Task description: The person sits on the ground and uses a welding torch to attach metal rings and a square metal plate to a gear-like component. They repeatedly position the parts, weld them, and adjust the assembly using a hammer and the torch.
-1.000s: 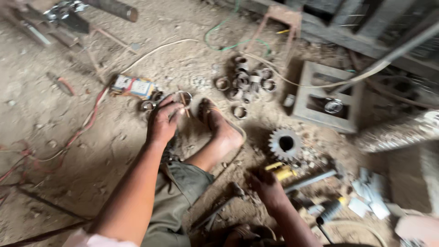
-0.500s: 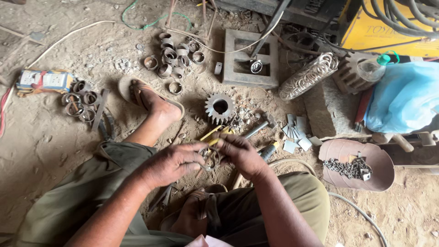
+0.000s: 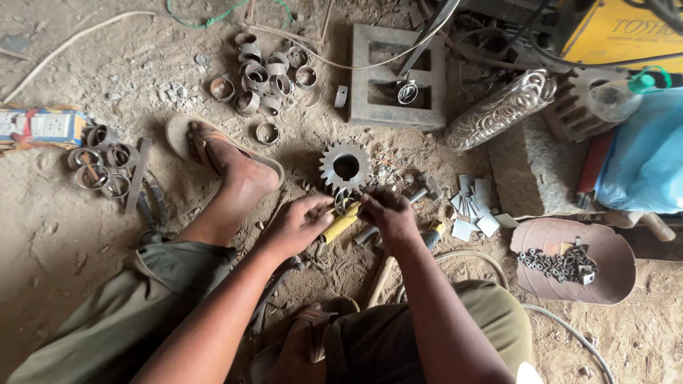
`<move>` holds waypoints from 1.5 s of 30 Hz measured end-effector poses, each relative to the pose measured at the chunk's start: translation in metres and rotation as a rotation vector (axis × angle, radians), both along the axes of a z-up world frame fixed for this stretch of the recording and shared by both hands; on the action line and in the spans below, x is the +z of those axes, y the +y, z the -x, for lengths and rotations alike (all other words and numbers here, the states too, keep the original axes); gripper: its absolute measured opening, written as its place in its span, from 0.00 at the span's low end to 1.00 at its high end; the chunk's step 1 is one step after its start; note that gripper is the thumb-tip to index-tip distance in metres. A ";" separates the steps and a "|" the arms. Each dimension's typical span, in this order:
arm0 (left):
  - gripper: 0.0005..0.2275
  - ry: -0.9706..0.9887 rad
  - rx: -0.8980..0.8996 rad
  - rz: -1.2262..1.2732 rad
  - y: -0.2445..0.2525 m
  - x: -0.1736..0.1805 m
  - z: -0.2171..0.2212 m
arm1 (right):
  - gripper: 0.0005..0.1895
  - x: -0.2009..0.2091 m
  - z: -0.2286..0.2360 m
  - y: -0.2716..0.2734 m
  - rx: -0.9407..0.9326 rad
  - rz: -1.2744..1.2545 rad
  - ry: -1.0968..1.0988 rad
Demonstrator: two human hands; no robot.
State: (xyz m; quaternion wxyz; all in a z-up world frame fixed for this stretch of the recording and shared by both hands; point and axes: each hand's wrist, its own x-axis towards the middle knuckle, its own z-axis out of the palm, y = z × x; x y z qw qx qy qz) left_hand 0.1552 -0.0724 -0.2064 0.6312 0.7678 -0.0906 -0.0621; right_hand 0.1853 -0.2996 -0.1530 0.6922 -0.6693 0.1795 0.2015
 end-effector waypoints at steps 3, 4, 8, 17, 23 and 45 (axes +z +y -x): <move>0.11 -0.269 0.126 -0.020 -0.017 -0.029 -0.028 | 0.16 -0.027 -0.022 0.000 -0.085 -0.064 -0.019; 0.08 -0.336 0.193 -0.032 -0.021 -0.033 -0.037 | 0.17 -0.034 -0.028 0.001 -0.112 -0.085 -0.018; 0.07 -0.168 0.230 -0.187 -0.022 -0.030 -0.057 | 0.17 -0.055 -0.046 0.002 -0.120 -0.077 -0.051; 0.07 -0.081 0.246 -0.202 -0.028 -0.036 -0.065 | 0.18 -0.066 -0.054 0.006 -0.108 0.065 -0.034; 0.06 -0.052 0.257 -0.222 -0.038 -0.037 -0.062 | 0.18 -0.069 -0.053 -0.002 -0.094 0.069 -0.068; 0.06 0.194 0.378 -0.002 -0.025 -0.064 -0.050 | 0.03 -0.099 -0.049 -0.024 -0.358 -0.327 0.157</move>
